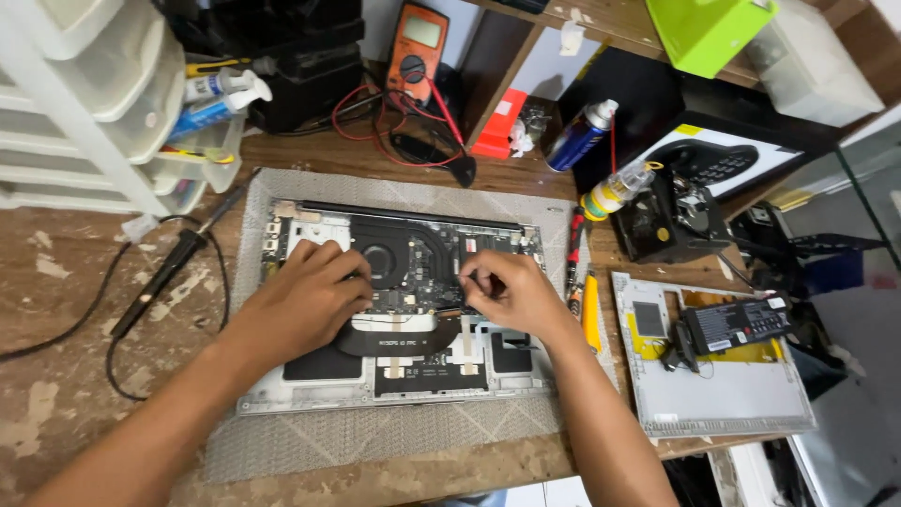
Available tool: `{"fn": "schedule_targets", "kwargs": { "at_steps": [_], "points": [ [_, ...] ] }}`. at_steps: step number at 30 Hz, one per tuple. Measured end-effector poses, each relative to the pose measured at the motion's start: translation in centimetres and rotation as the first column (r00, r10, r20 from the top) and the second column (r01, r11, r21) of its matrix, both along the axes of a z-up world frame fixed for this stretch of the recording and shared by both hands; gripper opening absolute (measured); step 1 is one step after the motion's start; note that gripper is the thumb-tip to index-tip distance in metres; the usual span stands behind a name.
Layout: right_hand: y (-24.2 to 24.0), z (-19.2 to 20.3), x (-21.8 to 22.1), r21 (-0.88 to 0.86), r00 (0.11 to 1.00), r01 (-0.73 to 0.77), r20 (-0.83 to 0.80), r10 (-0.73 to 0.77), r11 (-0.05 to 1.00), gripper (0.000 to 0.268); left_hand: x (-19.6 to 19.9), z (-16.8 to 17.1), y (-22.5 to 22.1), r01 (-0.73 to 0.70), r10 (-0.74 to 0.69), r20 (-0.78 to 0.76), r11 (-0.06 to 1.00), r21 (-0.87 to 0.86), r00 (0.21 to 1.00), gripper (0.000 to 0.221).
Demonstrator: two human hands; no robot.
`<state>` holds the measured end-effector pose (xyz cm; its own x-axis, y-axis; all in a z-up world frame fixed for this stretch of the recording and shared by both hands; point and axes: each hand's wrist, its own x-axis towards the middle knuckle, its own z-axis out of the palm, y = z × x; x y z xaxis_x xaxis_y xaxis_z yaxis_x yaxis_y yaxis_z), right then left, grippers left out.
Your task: Disassembling internal components of a laptop on a repair bench, including removing screws and disconnecting cables.
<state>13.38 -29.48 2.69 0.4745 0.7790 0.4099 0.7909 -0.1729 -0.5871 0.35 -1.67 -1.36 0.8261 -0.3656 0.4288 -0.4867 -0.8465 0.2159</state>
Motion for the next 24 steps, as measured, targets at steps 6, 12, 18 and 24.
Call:
{"fn": "schedule_targets", "kwargs": {
  "at_steps": [6, 12, 18, 24],
  "points": [
    [-0.6, 0.3, 0.7, -0.018, 0.999, 0.041, 0.019, -0.040, 0.999, 0.013, 0.1, -0.5, 0.1, -0.004, 0.004, -0.020, 1.000, 0.012, 1.000, 0.008],
    [-5.1, 2.9, 3.5, -0.292, 0.994, 0.105, 0.009, -0.107, 0.951, 0.009, -0.6, 1.0, -0.9, 0.056, -0.056, 0.007, 0.996, -0.066, 0.998, 0.018],
    [-9.9, 3.1, 6.3, -0.474, 0.862, 0.446, -0.001, -0.507, 0.759, 0.029, -0.2, 0.1, -1.7, 0.060, -0.057, 0.040, 0.996, -0.064, 0.998, 0.017],
    [-9.9, 4.5, 5.9, -0.863, 0.645, 0.371, -0.025, -0.764, 0.342, 0.039, 0.2, -1.2, -1.9, 0.055, -0.055, 0.003, 0.996, -0.077, 0.998, 0.022]
  ]
}}
